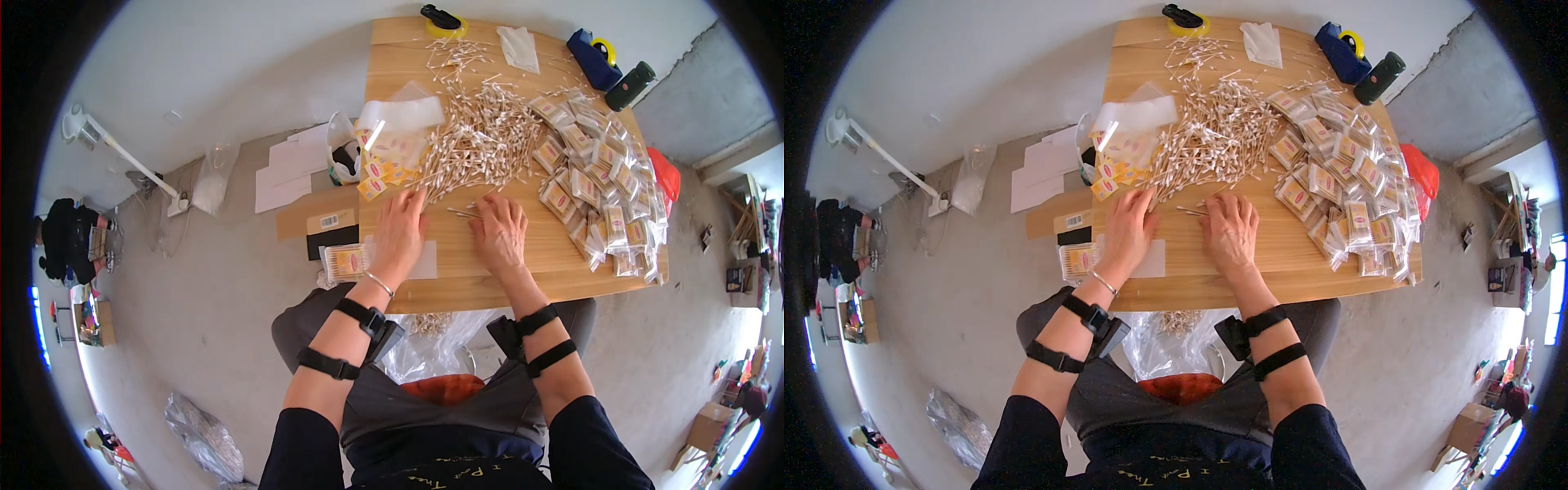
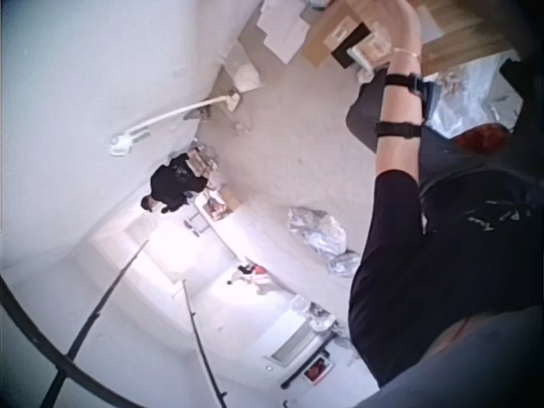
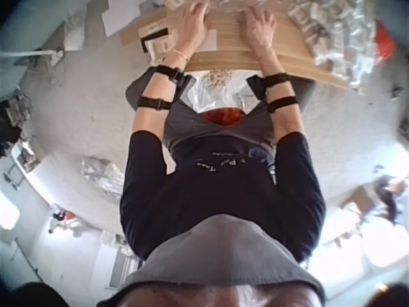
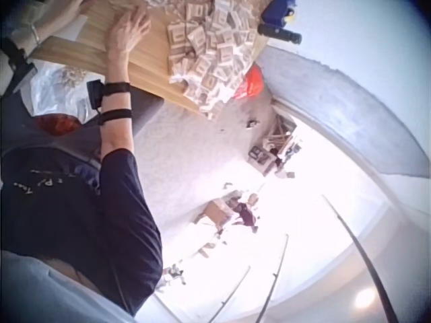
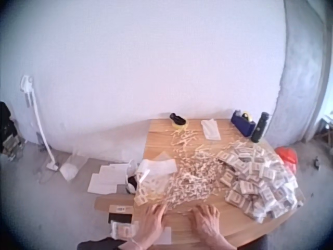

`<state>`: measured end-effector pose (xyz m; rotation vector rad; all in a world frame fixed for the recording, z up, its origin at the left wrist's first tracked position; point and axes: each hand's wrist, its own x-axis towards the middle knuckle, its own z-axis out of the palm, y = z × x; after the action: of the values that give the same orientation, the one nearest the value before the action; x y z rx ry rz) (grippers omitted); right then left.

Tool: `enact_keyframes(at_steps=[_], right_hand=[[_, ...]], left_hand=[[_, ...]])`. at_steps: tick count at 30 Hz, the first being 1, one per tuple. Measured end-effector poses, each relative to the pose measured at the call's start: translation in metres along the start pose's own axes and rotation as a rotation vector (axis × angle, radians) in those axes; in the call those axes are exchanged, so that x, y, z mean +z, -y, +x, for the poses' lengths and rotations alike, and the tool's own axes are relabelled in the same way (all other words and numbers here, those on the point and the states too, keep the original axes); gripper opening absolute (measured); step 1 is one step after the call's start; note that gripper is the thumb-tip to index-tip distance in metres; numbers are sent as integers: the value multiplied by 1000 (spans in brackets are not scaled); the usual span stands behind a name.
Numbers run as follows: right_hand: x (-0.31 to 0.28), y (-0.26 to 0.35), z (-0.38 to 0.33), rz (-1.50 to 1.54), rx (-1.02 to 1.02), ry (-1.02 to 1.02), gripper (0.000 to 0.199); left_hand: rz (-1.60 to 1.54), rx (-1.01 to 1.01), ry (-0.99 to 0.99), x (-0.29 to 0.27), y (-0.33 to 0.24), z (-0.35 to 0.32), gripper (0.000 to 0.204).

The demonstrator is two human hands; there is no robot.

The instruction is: Packaging loose cotton swabs into small plastic bags at a workstation.

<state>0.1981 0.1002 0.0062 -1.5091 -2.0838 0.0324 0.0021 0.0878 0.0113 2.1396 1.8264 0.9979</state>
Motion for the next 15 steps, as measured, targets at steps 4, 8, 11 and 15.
enact_keyframes(at_steps=[4,8,11,15], right_hand=[[4,4,-14,140,39,15,26],[0,11,-28,169,14,-5,18],[-1,13,-40,199,-29,-3,18],[-7,25,-54,233,-118,64,20]], left_hand=[[-84,8,-43,13,2,1,29],[-116,34,-41,16,3,-12,25],[-112,60,-50,10,-4,-20,23],[-135,66,36,0,-14,-38,21]])
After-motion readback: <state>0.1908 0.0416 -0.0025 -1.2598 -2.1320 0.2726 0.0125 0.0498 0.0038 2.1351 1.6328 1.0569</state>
